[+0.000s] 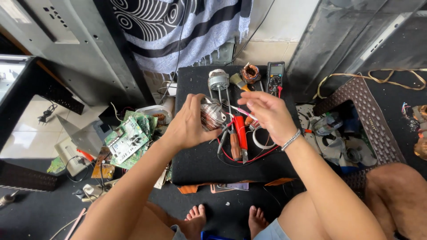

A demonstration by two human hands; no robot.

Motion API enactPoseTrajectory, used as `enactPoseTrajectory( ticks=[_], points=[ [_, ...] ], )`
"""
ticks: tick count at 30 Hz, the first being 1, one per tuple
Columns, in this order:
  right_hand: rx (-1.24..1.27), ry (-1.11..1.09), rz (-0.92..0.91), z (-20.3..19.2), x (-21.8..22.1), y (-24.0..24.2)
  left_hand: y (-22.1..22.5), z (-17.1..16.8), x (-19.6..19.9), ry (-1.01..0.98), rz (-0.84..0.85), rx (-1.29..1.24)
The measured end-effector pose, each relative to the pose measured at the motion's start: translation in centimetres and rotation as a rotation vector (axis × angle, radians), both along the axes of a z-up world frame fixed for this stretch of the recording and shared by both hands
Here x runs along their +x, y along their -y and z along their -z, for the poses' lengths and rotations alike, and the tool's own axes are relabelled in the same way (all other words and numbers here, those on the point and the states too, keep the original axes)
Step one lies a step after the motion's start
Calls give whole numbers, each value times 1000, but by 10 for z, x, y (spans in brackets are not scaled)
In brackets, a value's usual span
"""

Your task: Inspecting and repairing an electric motor assembly, including stripping magnet wire insulation with a lighter and testing with a multimeter.

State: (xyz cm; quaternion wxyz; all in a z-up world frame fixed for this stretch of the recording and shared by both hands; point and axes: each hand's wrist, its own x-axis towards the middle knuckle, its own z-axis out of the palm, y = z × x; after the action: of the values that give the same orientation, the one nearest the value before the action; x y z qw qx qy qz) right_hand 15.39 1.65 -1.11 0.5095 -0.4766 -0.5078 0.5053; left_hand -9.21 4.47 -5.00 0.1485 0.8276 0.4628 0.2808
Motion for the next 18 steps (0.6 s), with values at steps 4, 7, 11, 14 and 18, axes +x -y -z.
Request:
enactPoseTrajectory(
  ticks=[4,7,11,14,18],
  points=[
    [28,-38,-79,12,-11,1,10,-30,11,183,108,27],
    [50,-78,-105,5,-14,5,15,-31,19,278,109,-23],
    [37,-164,-119,-1,-23,14,20,-37,32,461,-12,-343],
    [33,-166,-118,10,-21,13,23,-42,36,533,-27,-461],
    [90,-84,-129,9,-20,10,14,-43,35,562,-60,-564]
  ],
)
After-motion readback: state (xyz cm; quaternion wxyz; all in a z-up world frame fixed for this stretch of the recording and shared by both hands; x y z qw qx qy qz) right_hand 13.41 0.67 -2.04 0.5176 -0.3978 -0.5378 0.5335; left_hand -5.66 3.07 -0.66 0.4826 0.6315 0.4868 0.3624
